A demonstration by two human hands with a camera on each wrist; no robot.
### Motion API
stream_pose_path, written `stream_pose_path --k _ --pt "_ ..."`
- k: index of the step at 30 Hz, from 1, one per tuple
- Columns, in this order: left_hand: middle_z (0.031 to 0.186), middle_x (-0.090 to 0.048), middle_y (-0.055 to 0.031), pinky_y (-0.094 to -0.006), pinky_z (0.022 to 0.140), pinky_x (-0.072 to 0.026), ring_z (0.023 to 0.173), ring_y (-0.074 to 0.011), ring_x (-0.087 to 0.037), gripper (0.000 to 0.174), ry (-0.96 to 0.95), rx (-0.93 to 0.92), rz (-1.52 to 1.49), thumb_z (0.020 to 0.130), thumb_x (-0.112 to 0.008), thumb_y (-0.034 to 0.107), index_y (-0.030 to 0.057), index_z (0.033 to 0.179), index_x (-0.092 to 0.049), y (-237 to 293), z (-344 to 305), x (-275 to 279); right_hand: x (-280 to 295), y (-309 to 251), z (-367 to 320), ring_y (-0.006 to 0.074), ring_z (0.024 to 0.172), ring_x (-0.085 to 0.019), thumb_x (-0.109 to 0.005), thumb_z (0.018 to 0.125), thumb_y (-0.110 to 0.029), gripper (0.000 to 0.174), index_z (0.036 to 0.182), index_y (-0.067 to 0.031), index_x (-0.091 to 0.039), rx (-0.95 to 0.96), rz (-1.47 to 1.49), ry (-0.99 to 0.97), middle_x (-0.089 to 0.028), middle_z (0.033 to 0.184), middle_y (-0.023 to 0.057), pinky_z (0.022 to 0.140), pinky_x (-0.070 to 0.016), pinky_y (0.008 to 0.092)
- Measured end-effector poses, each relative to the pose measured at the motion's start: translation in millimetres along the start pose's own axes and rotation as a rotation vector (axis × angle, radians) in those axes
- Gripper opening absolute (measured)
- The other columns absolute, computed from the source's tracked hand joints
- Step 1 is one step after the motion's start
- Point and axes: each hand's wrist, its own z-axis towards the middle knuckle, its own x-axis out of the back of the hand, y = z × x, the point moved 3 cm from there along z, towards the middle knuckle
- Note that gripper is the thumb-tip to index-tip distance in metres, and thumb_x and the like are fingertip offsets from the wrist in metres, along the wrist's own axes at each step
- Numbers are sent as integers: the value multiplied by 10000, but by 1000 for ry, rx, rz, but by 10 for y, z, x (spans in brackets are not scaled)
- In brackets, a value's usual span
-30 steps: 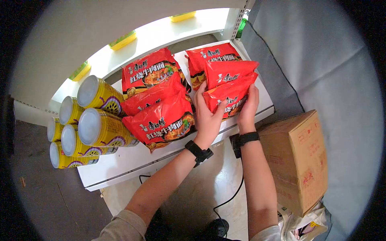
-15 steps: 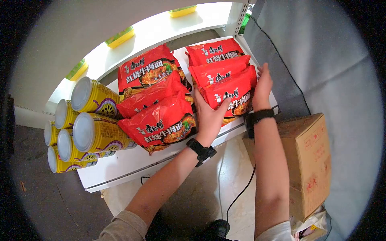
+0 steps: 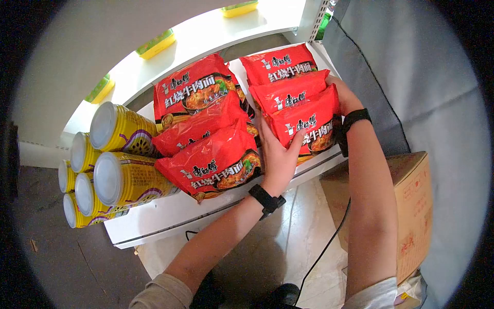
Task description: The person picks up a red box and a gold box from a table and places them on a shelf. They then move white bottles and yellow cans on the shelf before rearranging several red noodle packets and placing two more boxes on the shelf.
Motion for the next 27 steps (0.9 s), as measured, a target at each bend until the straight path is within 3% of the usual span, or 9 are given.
stream_pose_path --k 9,16,18,20,22,25,27 --pt "1412 -147 -293 -408 1077 -175 1314 -394 -185 869 33 -28 -25 782 -659 249 -95 1353 -102 54 -86 31 -120 -35 41 192 885 -609 -480 878 -145 268 1082 14 -551 98 -239 -11 -612 1054 121 812 -489 317" --pt "1422 -93 -303 -412 1082 -153 1322 -406 -152 842 37 -34 8 800 -638 222 -96 1354 -89 63 -103 17 -94 1 82 163 911 -585 -514 876 -156 284 1105 11 -539 14 -264 -149 -599 1072 99 819 -480 294" --pt "1423 -82 -305 -413 1082 -152 1324 -407 -147 838 37 -31 0 802 -636 218 -94 1354 -89 57 -109 12 -50 -49 103 155 825 -598 -516 855 -144 264 1009 57 -589 231 -304 -16 -634 975 88 758 -483 304" --pt "1418 -88 -306 -422 1063 -212 1307 -420 -183 835 37 -41 78 826 -606 307 -97 1350 -97 51 -109 10 3 -96 126 158 830 -600 -506 858 -144 247 1005 34 -595 216 -380 15 -635 970 85 768 -485 295" --pt "1418 -89 -304 -423 1063 -213 1306 -420 -186 834 40 -51 88 826 -606 304 -96 1351 -97 59 -112 15 -26 -131 97 161 835 -601 -496 862 -145 233 1001 10 -601 204 -456 47 -636 965 83 777 -487 286" --pt "1419 -96 -299 -423 1062 -219 1303 -419 -194 834 52 -64 92 825 -608 300 -96 1351 -97 67 -110 19 -67 -135 18 156 743 -601 -560 820 -146 243 937 59 -618 288 -579 88 -648 863 89 703 -480 285" --pt "1419 -100 -294 -422 1061 -224 1301 -418 -198 835 57 -69 80 823 -611 298 -96 1350 -99 81 -115 26 5 -102 -63 162 749 -602 -551 831 -250 339 932 66 -621 133 -221 290 -646 860 112 697 -475 290"
